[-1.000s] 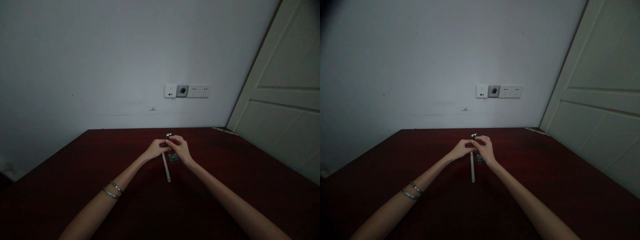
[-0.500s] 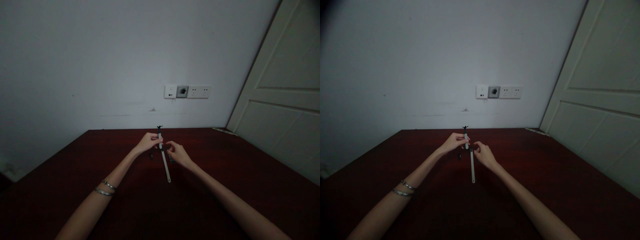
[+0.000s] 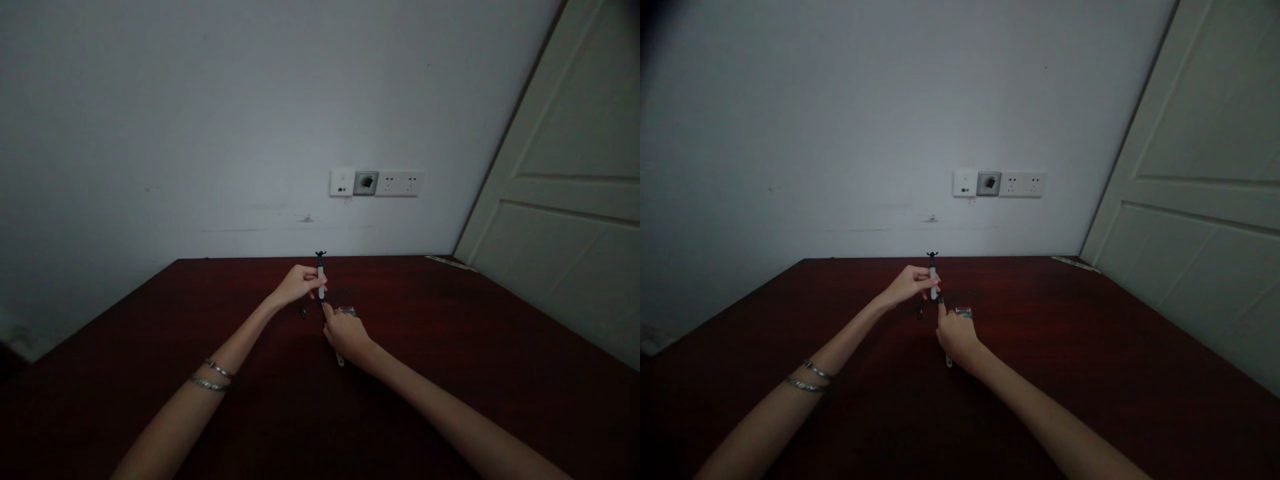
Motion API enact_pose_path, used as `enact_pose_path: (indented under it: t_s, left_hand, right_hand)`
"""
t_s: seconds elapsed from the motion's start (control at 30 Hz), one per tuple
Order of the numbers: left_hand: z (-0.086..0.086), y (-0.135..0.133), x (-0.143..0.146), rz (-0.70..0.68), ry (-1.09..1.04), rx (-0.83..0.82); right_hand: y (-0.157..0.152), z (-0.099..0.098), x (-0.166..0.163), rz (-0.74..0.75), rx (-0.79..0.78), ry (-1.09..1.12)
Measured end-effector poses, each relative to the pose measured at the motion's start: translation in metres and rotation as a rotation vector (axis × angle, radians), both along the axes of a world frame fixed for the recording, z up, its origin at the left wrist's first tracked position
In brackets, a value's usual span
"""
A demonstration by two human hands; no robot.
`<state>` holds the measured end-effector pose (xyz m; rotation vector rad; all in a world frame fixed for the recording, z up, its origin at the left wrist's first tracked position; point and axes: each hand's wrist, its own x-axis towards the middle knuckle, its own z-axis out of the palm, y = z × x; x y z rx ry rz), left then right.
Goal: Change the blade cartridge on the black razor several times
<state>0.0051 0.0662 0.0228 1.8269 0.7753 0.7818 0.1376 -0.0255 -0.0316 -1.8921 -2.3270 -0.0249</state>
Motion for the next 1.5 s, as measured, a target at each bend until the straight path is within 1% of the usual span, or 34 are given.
enact_pose_path:
  t_s: [0.1,0.17,0.23,0.33,0.37,0.43,0.5,0.57,0.63,0.67,0.73,0.83,0.93,1.03,1.17,1.27,1.37,1.43,1.5]
  left_hand:
    - [0.000,0.000,0.000,0.002,0.007,0.005]
    - [0.001,0.000,-0.001,0.000,0.009,0.010]
    - [0.002,0.000,-0.001,-0.014,0.014,0.014]
    - [0.000,0.000,-0.001,-0.057,0.023,0.030]
    - [-0.001,0.000,0.000,-0.071,0.025,0.048]
    - [-0.004,0.001,0.000,-0.073,0.039,0.121]
    - [-0.008,0.003,0.000,-0.017,0.085,0.246]
    - [-0.013,0.005,0.000,0.083,0.154,0.378]
    - [-0.018,0.006,-0.001,0.167,0.212,0.467]
    - [-0.020,0.006,-0.001,0.191,0.235,0.493]
    - [-0.022,0.005,-0.001,0.220,0.276,0.528]
    - [-0.024,0.002,0.000,0.240,0.343,0.578]
    - [-0.023,0.000,0.001,0.238,0.371,0.628]
    - [-0.022,0.001,0.000,0.237,0.372,0.654]
    - [-0.024,0.003,-0.002,0.235,0.387,0.653]
    - [-0.025,0.001,-0.001,0.219,0.401,0.647]
    - [-0.022,-0.002,0.000,0.212,0.385,0.639]
    - [-0.019,-0.003,0.000,0.220,0.366,0.636]
    - [-0.018,-0.002,0.000,0.224,0.363,0.636]
  right_hand:
    - [0.001,0.005,0.001,-0.005,-0.045,0.055]
    - [0.005,0.011,0.007,0.011,-0.045,0.133]
    - [0.013,0.017,0.019,0.037,-0.006,0.238]
    - [0.028,0.029,0.045,0.054,0.093,0.436]
    - [0.032,0.033,0.055,0.050,0.107,0.515]
    - [0.039,0.041,0.074,0.048,0.079,0.671]
    - [0.043,0.050,0.093,0.106,0.090,0.757]
    - [0.043,0.058,0.107,0.220,0.225,0.735]
    - [0.041,0.065,0.115,0.332,0.400,0.638]
    - [0.040,0.067,0.116,0.378,0.459,0.582]
    - [0.037,0.068,0.112,0.421,0.530,0.491]
    - [0.032,0.065,0.099,0.412,0.613,0.417]
    - [0.032,0.058,0.093,0.423,0.650,0.338]
    - [0.037,0.050,0.105,0.442,0.664,0.290]
    - [0.041,0.046,0.118,0.412,0.706,0.301]
    - [0.040,0.047,0.109,0.407,0.719,0.315]
    - [0.040,0.044,0.102,0.439,0.710,0.308]
    - [0.043,0.040,0.104,0.447,0.712,0.337]
    - [0.045,0.036,0.108,0.425,0.720,0.369]
